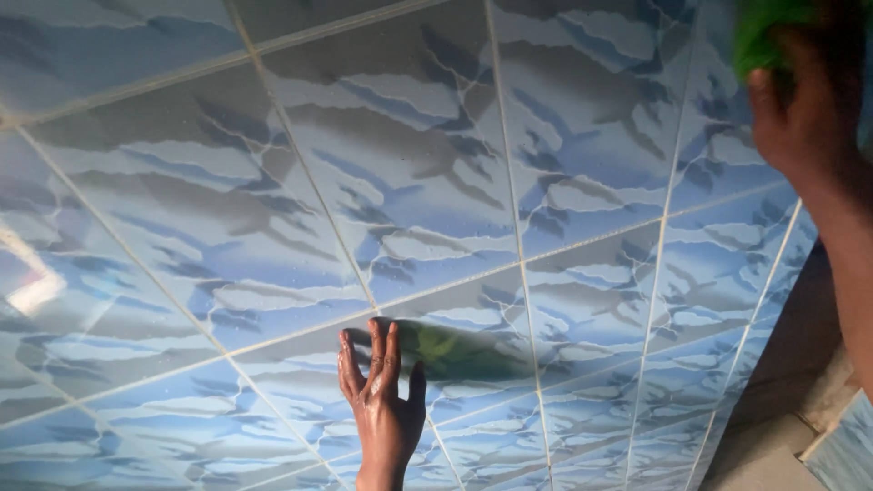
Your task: The person scrubs a tiled wall with a green sponge. They dip the sponge into a purple bucket of soapy water and continue scrubbing the wall in a repetitive motion.
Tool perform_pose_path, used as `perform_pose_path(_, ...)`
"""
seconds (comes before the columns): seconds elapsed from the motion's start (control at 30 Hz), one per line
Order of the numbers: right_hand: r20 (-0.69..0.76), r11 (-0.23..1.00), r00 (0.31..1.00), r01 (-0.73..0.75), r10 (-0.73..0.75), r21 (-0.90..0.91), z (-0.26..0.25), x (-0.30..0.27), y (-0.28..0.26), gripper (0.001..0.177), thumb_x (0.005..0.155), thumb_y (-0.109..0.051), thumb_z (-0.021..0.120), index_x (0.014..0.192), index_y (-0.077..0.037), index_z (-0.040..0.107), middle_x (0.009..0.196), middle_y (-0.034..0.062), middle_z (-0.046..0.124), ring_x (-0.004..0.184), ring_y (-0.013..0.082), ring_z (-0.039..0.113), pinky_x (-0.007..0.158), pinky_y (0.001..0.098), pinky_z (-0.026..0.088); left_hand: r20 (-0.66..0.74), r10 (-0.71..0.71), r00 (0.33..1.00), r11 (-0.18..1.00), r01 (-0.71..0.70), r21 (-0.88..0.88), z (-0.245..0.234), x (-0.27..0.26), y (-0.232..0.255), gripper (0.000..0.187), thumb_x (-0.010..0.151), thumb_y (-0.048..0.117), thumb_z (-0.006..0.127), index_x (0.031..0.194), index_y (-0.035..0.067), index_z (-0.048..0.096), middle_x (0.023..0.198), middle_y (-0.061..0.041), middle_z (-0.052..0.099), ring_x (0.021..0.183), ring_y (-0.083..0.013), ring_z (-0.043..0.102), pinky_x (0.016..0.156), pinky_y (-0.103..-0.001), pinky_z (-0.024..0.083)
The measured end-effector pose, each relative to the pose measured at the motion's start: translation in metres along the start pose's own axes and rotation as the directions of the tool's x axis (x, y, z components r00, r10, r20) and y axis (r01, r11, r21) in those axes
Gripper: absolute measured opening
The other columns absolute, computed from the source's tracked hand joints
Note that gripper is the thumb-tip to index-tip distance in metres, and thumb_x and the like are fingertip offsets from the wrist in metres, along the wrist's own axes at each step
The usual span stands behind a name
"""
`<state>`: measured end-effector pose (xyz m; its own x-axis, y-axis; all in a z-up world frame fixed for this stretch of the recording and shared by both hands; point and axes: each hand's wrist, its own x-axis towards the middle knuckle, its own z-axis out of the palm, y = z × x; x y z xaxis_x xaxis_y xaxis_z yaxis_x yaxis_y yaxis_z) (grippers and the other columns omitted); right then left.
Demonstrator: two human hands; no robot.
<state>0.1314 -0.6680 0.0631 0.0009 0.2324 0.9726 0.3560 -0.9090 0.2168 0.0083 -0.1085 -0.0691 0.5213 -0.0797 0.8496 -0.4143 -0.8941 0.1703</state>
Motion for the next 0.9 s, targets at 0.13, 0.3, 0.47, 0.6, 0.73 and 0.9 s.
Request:
perform_pose_path(0.13, 0.013, 0.92, 0.92, -0.392, 0.392, 0.016, 0.007, -0.031, 0.035, 0.03, 0.126, -0.016, 0.042, 0.151, 0.001, 0.045, 0.139, 0.0273, 0.057, 0.131, 0.0418, 0.059, 0.11, 0.0521, 0.047, 0.003, -0.002, 1.0, 1.0, 0.002, -0.009, 0.003, -0.001, 0.0, 0.075, 0.081, 0.022, 0.078, 0.15, 0.015, 0.048, 0.157, -0.009, 0.045, 0.154, -0.0446, 0.018, 0.122, -0.059, 0.015)
perform_pose_path(0.3, 0.001, 0.833, 0.833, -0.553, 0.553, 0.017, 0.021, -0.048, 0.03, 0.041, 0.123, -0.017, 0.034, 0.16, -0.002, 0.04, 0.137, 0.0223, 0.054, 0.124, 0.0332, 0.057, 0.11, 0.0445, 0.047, 0.016, -0.018, 1.0, 1.0, 0.018, 0.005, 0.006, -0.002, 0.0, 0.074, 0.083, 0.026, 0.076, 0.15, 0.017, 0.048, 0.159, -0.008, 0.042, 0.154, -0.0449, 0.018, 0.121, -0.059, 0.014)
perform_pose_path(0.47, 0.005, 0.57, 0.583, -0.795, 0.812, 0.208, 0.048, -0.039, -0.037, 0.052, 0.126, -0.033, 0.035, 0.169, -0.007, 0.026, 0.17, 0.0235, 0.028, 0.158, 0.0357, 0.033, 0.13, 0.046, 0.03, 0.061, -0.024, 0.998, 0.999, 0.022, 0.031, 0.004, -0.003, -0.002, 0.071, 0.085, 0.029, 0.074, 0.15, 0.019, 0.049, 0.16, -0.008, 0.042, 0.154, -0.0438, 0.019, 0.12, -0.058, 0.014)
perform_pose_path(0.6, 0.08, 0.563, 0.58, -0.81, 0.811, 0.168, 0.057, -0.025, -0.118, 0.058, 0.128, -0.037, 0.032, 0.174, -0.007, 0.013, 0.177, 0.0255, -0.008, 0.166, 0.0427, -0.005, 0.14, 0.0531, 0.003, 0.106, -0.004, 0.994, 1.0, 0.002, 0.014, 0.001, -0.002, -0.006, 0.072, 0.085, 0.029, 0.075, 0.151, 0.019, 0.048, 0.161, -0.007, 0.039, 0.153, -0.0446, 0.019, 0.119, -0.058, 0.013)
perform_pose_path(0.73, 0.139, 0.513, 0.542, -0.836, 0.829, 0.194, 0.067, 0.001, -0.192, 0.063, 0.124, -0.04, 0.034, 0.175, -0.01, 0.012, 0.177, 0.0227, -0.009, 0.166, 0.0419, -0.008, 0.139, 0.0545, 0.002, 0.152, 0.03, 0.988, 0.999, -0.032, 0.015, -0.004, -0.002, -0.009, 0.074, 0.084, 0.029, 0.075, 0.152, 0.02, 0.047, 0.163, -0.007, 0.036, 0.152, -0.0452, 0.018, 0.119, -0.057, 0.014)
perform_pose_path(0.9, 0.174, 0.569, 0.611, -0.787, 0.773, 0.237, 0.077, 0.026, -0.287, 0.065, 0.123, -0.041, 0.037, 0.174, -0.01, 0.013, 0.178, 0.0254, -0.008, 0.167, 0.0448, -0.007, 0.137, 0.06, 0.001, 0.185, 0.086, 0.979, 0.996, -0.083, -0.021, -0.01, -0.004, -0.018, 0.075, 0.084, 0.025, 0.077, 0.154, 0.021, 0.047, 0.164, -0.008, 0.036, 0.152, -0.0453, 0.019, 0.119, -0.058, 0.016)
